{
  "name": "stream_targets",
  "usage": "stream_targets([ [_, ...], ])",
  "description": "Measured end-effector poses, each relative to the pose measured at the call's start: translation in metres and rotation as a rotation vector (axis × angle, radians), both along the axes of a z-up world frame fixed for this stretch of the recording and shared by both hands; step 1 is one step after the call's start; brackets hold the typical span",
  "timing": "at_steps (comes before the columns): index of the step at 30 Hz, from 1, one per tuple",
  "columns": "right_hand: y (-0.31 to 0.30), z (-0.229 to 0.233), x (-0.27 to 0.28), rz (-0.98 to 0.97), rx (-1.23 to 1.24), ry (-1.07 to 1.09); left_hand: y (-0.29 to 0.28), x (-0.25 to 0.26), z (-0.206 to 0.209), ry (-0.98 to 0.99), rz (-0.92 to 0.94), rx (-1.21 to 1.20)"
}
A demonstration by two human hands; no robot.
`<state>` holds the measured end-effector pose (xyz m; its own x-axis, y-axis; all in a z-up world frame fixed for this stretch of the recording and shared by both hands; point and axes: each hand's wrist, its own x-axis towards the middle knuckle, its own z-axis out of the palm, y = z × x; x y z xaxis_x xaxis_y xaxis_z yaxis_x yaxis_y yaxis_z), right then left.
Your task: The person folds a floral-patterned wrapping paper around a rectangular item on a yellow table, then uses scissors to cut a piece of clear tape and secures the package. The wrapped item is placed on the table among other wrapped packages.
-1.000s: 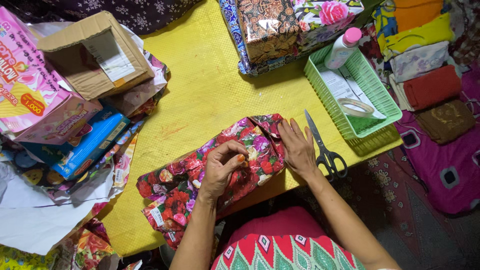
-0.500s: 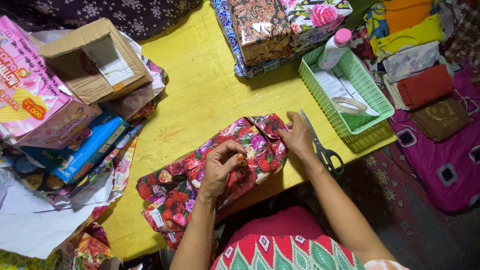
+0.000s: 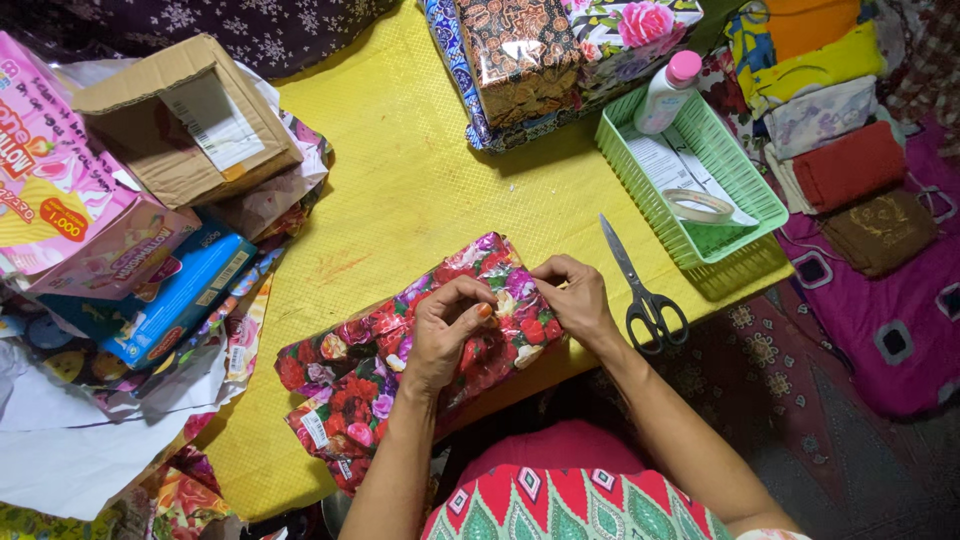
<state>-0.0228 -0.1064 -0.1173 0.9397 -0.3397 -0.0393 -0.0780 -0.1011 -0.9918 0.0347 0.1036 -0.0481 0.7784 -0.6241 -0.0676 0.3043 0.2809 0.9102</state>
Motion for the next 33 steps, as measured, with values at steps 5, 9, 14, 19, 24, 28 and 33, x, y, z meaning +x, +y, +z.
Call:
stream_targets([
  [5,-0.012,0.005,-0.014,0.212,0.071,0.189,-0.005,-0.001,0.002,-0.029,0.020,0.018],
  [9,-0.010,0.006,-0.032,0.297,0.125,0.014,-0.010,-0.003,0.009,-0.032,0.037,0.116],
  [14,-0.017,-0.005,-0.033,0.225,0.466,0.064,-0.032,-0.011,0.018,-0.412,0.191,0.282],
  [19,-0.020,-0.032,-0.012,0.160,0.420,0.312,-0.042,-0.011,0.018,-0.800,0.424,0.622],
  [24,-0.013,-0.059,0.003,0.253,-0.002,0.333,-0.043,-0.006,0.009,-0.922,0.520,0.693],
  [28,0.008,-0.074,-0.003,0.340,-0.195,0.226,-0.041,-0.006,0.004,-0.862,0.528,0.679],
  [33,0.014,-0.056,-0.003,0.286,0.287,0.128,-0.041,-0.008,0.013,-0.853,0.459,0.658],
])
